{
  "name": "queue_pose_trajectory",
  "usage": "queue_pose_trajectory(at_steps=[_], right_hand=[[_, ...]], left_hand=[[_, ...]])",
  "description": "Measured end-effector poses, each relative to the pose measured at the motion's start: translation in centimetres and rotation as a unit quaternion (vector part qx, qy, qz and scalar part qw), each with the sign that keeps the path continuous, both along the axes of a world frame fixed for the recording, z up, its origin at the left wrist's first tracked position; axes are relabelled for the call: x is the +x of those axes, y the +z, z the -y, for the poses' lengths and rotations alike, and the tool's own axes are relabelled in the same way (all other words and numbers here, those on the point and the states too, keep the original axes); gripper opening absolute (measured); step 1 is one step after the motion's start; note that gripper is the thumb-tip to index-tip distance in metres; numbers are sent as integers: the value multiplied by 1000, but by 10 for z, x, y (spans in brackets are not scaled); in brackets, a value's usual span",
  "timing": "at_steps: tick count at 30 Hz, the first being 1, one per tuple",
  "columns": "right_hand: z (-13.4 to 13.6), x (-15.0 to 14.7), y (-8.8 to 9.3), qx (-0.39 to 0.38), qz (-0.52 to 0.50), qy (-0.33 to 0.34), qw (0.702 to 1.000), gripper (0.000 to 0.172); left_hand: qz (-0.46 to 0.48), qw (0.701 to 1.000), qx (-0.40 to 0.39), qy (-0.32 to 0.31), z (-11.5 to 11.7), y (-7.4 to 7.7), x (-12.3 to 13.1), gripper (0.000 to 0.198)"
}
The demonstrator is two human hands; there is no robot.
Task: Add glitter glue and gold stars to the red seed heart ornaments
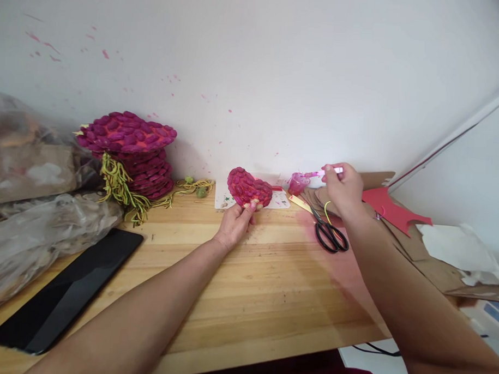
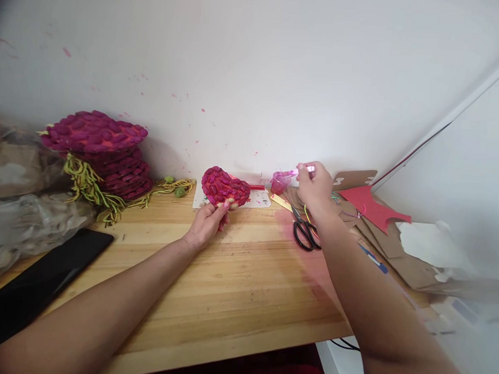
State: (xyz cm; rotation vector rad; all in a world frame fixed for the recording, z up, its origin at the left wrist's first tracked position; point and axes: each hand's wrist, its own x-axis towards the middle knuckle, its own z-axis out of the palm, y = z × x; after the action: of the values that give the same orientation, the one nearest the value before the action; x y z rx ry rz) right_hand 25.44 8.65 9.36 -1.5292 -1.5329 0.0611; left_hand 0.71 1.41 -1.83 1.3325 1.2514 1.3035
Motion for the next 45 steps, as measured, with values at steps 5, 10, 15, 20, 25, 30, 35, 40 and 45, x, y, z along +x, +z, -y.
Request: queue_pose_trajectory(at_steps=[5, 10, 15, 20, 25, 30, 35, 40, 45], right_hand=[[72, -31, -25, 16, -80, 173, 982, 25], [99, -61, -49, 43, -52, 221, 973, 21], [98, -68, -55, 95, 6, 248, 964, 13], [96, -64, -57, 131, 21, 232, 964, 10], [96, -61, -58, 146, 42, 224, 963, 8], [97, -59, -58, 167, 61, 234, 956, 7], [99, -60, -60, 175, 68, 245, 951, 6], [99, -60, -61, 174, 72, 248, 950, 7], [96, -57, -62, 171, 75, 238, 953, 5]], left_hand=[[-1, 1000, 0, -5, 0, -1, 0, 58], [-10, 1000, 10, 0, -1, -4, -1, 57], [-5, 1000, 15, 1, 1, 2, -2, 56], [-18, 1000, -3, 0, 5, 10, -2, 59], [-15, 1000, -5, -14, 6, 9, -3, 54], [-53, 998, -6, -15, 9, 14, -2, 52], [-68, 998, -12, -8, 12, 20, 0, 51], [-81, 996, -20, -9, 12, 20, 1, 50], [-116, 993, -20, -5, 11, 17, 0, 49]])
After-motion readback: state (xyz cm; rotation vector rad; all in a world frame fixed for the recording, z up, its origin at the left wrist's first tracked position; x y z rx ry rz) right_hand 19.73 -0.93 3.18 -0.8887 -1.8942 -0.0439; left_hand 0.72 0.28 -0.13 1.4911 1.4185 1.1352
